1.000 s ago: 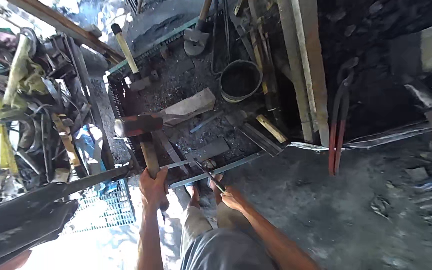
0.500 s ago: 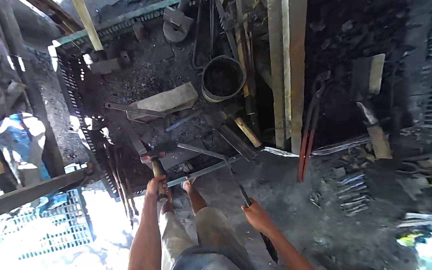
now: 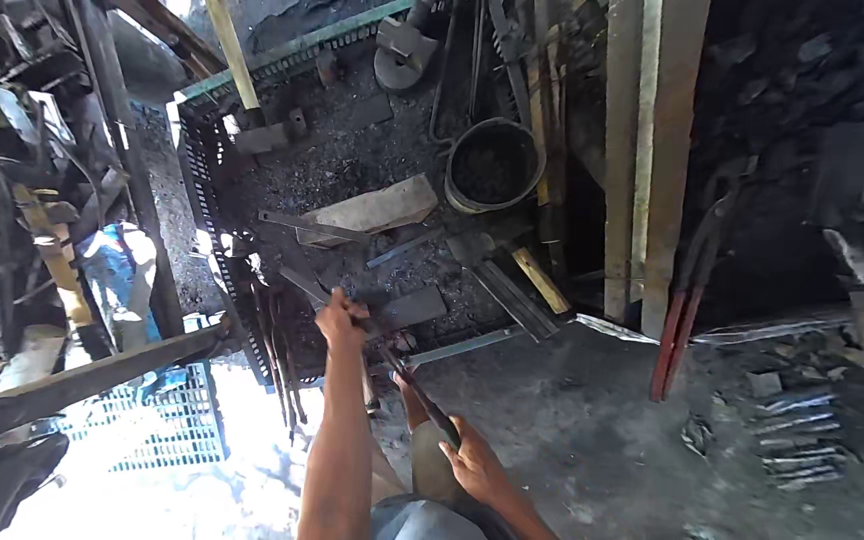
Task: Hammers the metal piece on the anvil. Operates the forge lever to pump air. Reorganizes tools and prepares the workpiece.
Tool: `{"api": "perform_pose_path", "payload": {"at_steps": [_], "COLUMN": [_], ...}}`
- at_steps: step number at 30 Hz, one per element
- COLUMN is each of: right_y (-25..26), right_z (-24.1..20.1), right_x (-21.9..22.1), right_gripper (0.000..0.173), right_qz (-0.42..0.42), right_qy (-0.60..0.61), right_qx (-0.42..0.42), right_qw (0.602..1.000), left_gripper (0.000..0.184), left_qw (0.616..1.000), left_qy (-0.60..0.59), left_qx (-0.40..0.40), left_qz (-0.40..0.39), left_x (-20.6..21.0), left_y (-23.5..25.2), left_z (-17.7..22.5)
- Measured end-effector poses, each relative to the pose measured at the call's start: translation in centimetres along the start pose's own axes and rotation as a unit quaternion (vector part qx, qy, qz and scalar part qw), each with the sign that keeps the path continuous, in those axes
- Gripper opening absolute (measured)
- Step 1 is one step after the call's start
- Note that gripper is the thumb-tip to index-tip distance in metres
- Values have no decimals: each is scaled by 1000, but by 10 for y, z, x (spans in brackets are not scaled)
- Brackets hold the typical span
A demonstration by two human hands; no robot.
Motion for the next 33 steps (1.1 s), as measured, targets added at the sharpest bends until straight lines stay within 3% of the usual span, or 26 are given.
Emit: {"api": "perform_pose_path", "payload": {"at_steps": [2,4,9,11,13,16,19,21,24,26,27,29,30,33], "right_y": [-1,-5,-17,-19,-18,-15,-8,-4,0,4,2,-6,-10,-21], "right_z": [18,40,61,66,72,81,94,109,123,128,130,133,134,152], "right_x": [1,-1,-22,-32,-41,-47,-49,-47,-43,-43,-44,-45,-46,-38], "right_gripper": [54,47,42,40,40,41,40,39,40,40,40,39,40,42], "right_qz": [-12,-22,-14,12,32,49,60,70,56,42,35,25,23,33], "right_qy": [-16,-19,2,18,36,65,110,141,165,167,162,152,147,145], "right_qx": [-17,7,61,65,72,85,99,112,141,157,166,182,193,204], "right_qw": [1000,1000,998,998,996,993,987,981,975,972,972,971,970,968], "left_gripper": [20,36,92,88,67,50,38,34,41,40,37,37,39,43], "left_qw": [991,974,889,878,874,791,723,735,824,828,804,707,657,572], "left_qy": [84,159,421,444,458,578,632,614,496,459,498,635,683,743], "left_qx": [80,131,93,96,83,122,255,286,183,96,88,139,177,274], "left_qz": [65,97,152,149,138,155,110,26,-205,-308,-312,-281,-265,-211], "left_x": [-11,-5,29,37,39,31,21,29,50,78,94,124,141,192], "left_y": [28,48,105,124,124,99,44,2,-26,-2,16,56,73,95], "left_z": [56,110,162,162,166,168,148,115,31,-28,-50,-76,-79,-68]}}
Point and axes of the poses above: each hand's wrist, its own y-axis towards the middle knuckle, its own x-axis out of the palm, z = x × y, the point moved 5 cm from there along y, towards the middle knuckle, and after that the axes turned 15 degrees about y, right-handed, at the moved point
